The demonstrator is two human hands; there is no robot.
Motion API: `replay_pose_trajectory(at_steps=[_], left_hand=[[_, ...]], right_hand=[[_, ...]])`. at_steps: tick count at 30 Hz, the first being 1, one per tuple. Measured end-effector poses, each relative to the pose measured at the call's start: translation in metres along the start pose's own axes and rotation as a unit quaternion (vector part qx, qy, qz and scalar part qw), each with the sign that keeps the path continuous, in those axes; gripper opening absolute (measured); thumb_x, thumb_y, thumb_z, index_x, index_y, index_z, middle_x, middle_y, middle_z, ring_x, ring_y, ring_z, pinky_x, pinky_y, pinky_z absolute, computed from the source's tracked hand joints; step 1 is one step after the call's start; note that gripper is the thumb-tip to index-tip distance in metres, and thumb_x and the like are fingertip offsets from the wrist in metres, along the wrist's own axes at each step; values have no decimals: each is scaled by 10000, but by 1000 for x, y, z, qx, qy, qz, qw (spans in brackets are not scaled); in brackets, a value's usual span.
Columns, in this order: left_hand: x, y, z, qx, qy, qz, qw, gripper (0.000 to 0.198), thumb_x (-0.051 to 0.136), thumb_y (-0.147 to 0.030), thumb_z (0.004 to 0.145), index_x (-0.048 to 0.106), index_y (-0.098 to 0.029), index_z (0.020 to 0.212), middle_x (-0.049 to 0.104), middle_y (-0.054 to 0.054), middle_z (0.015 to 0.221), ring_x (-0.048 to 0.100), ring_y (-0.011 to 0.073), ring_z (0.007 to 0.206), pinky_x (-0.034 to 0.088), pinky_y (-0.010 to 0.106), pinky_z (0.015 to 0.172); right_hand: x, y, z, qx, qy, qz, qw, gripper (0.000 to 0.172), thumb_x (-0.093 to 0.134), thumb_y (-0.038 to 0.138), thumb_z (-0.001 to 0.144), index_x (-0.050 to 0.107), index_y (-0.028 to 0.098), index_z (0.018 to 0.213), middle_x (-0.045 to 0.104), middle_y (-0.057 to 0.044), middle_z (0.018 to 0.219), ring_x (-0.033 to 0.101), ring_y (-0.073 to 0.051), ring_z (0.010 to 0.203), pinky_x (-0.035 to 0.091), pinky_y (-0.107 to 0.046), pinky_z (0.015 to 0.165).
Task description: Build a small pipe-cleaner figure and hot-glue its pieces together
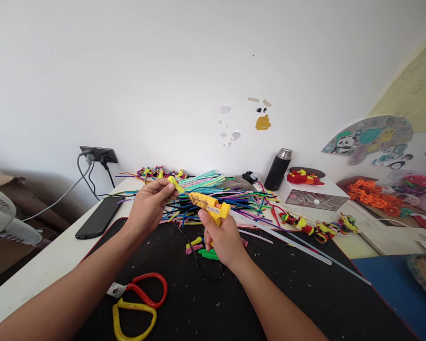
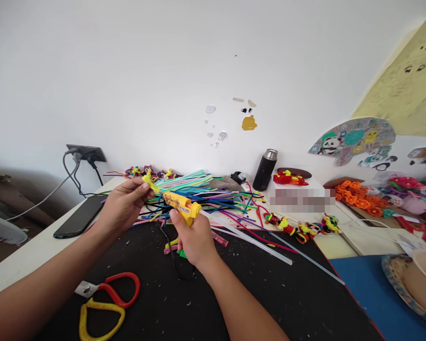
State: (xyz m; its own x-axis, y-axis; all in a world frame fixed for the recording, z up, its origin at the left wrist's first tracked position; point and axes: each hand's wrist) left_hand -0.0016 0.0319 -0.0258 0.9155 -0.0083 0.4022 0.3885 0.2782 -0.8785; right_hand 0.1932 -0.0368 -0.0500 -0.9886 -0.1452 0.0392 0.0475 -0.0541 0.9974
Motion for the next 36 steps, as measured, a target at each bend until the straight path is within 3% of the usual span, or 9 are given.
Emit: replay_pose_trajectory(at_steps=[10, 15, 20, 22, 24, 27, 29, 32, 36], left_hand=[[5, -3, -3, -5, 7, 6, 1000, 315, 1005, -353, 601, 784, -184, 749, 708, 13, 658, 634, 125, 632, 498, 219, 622], [3, -12, 1, 30, -12, 24, 999, 239, 966, -310, 652, 785, -194, 756, 688, 10, 676, 601, 134, 639, 477, 242, 618], [-7, -29, 12, 80, -33, 20, 996, 236, 956, -311, 677, 770, -185, 749, 674, 12, 680, 595, 127, 666, 466, 228, 625], [-7, -32, 13, 72, -33, 19, 997, 243, 953, -322, 676, 763, -182, 736, 671, 15, 674, 589, 129, 658, 462, 232, 617], [-6, -31, 13, 57, -34, 20, 998, 257, 956, -334, 664, 756, -182, 718, 669, 17, 658, 573, 131, 629, 452, 241, 597], [-4, -27, 11, 42, -30, 15, 999, 274, 965, -336, 644, 749, -182, 710, 664, 17, 642, 567, 133, 605, 442, 252, 581], [-3, -24, 11, 37, -24, 12, 999, 270, 966, -333, 646, 752, -184, 717, 665, 17, 644, 583, 140, 618, 445, 256, 587], [-2, -21, 10, 29, -16, 15, 999, 255, 958, -337, 663, 760, -189, 723, 676, 21, 665, 601, 152, 646, 455, 262, 602], [0, -21, 8, 28, -7, 25, 999, 250, 949, -337, 677, 751, -189, 710, 680, 26, 668, 596, 154, 637, 460, 272, 611]], right_hand=[[0, 0, 0, -2, -13, -5, 1000, 570, 657, 749, 871, 548, 223, 679, 442, 68, 380, 460, -117, 327, 386, -232, 388], [0, 1, 1, 10, 1, -22, 1000, 583, 643, 758, 869, 528, 223, 668, 454, 65, 392, 471, -120, 339, 385, -237, 405], [0, 1, -4, -14, 49, -155, 987, 488, 569, 669, 973, 651, 211, 829, 562, 43, 512, 551, -149, 452, 422, -252, 509], [2, 1, -8, -73, 76, -269, 957, 422, 592, 611, 989, 684, 219, 863, 670, 5, 644, 629, -175, 584, 423, -261, 581], [8, 1, -13, -122, 115, -393, 904, 375, 627, 574, 984, 702, 222, 881, 739, -29, 763, 673, -200, 691, 405, -273, 628], [17, 0, -18, -148, 179, -532, 815, 329, 640, 526, 984, 717, 207, 962, 780, -69, 863, 711, -230, 758, 396, -292, 651], [22, -2, -20, -152, 207, -578, 775, 317, 627, 498, 993, 717, 195, 1018, 792, -88, 921, 732, -250, 795, 412, -306, 669], [26, -5, -21, -150, 219, -602, 753, 359, 595, 527, 1007, 712, 190, 1050, 797, -95, 964, 747, -270, 824, 435, -321, 680], [27, -6, -22, -145, 225, -590, 761, 384, 589, 562, 1006, 706, 201, 1062, 798, -82, 1016, 756, -268, 869, 446, -322, 690]])
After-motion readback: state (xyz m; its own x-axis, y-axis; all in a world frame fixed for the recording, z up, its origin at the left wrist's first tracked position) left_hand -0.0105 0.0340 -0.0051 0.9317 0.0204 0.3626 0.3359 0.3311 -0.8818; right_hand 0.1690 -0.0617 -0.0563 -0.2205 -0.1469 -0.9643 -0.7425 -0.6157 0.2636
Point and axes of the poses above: each hand's wrist, its own z-axis towards the middle knuckle, its own x-axis out of the palm, y = z × x
